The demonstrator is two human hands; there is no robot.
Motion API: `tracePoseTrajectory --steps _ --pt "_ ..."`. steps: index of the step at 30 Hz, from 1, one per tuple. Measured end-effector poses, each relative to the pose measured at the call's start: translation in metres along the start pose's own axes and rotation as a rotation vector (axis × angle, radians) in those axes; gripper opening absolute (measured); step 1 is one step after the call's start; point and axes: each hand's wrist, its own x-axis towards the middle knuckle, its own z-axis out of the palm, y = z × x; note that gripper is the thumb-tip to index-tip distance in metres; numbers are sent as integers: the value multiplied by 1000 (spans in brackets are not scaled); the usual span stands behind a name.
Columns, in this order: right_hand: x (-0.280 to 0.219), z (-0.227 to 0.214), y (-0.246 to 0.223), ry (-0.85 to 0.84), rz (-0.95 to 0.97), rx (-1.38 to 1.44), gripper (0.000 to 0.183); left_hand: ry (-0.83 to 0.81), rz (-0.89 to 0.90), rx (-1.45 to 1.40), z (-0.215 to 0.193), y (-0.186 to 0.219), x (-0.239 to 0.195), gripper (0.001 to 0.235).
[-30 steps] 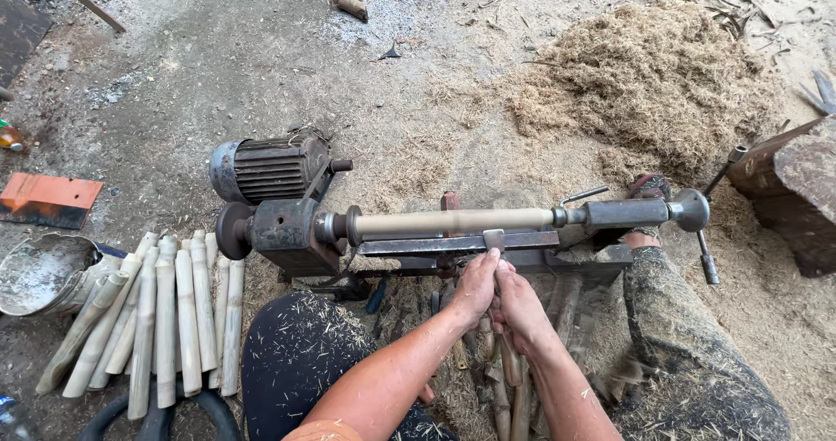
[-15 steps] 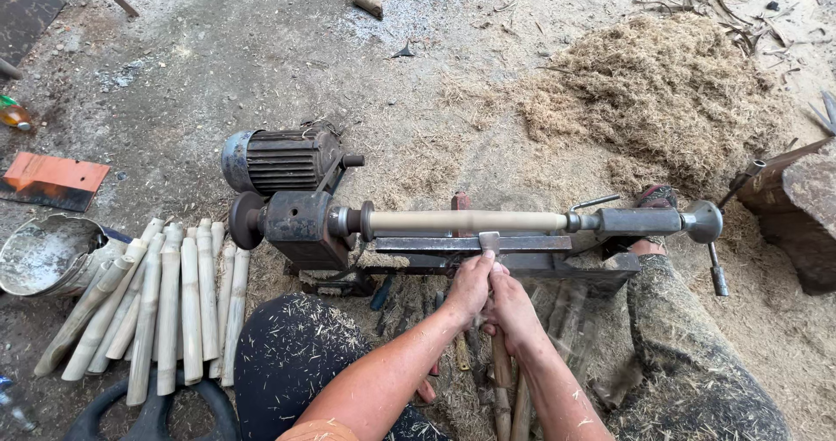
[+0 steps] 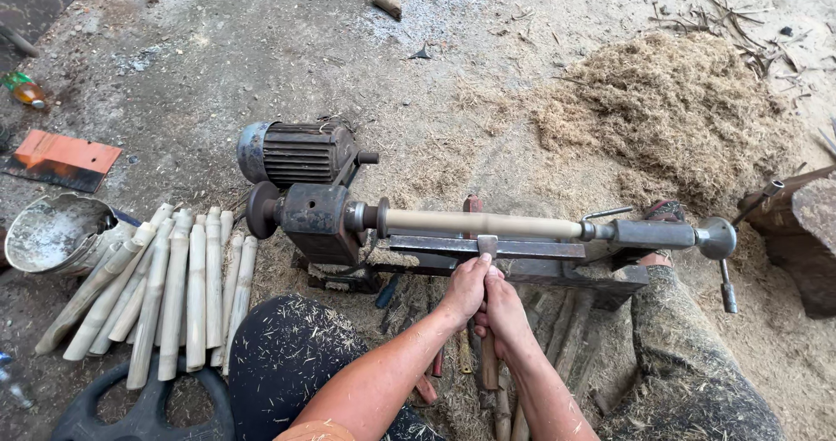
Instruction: The person uses a chisel to shape a rotating wooden rod mounted on a lathe. They guide the chisel along the spinning rod to smooth and taper it, then wipe the rod with a cloth and remove it from the lathe.
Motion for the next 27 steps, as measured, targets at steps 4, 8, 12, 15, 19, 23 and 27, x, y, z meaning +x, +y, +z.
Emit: tracePoseTrajectory --steps 4,8,12,15,19,23,27 --pt "1 7 5 2 -23 -9 39 42 25 96 -8 5 -5 50" --pt "-1 20 5 6 -43 -20 39 55 123 91 -16 -1 -2 51" --pt "-6 36 4 22 13 0 36 74 116 181 -28 -2 -2 52" --pt "-7 45 4 0 4 11 37 78 118 131 -36 -1 -4 51" --pt "-10 57 6 -19 -16 11 39 91 143 123 -47 -1 -3 51" --pt "-6 71 10 50 15 -6 33 112 170 130 -56 -3 -2 51" --pt "-1 74 19 -33 -55 -12 38 107 153 137 -67 -1 -4 51"
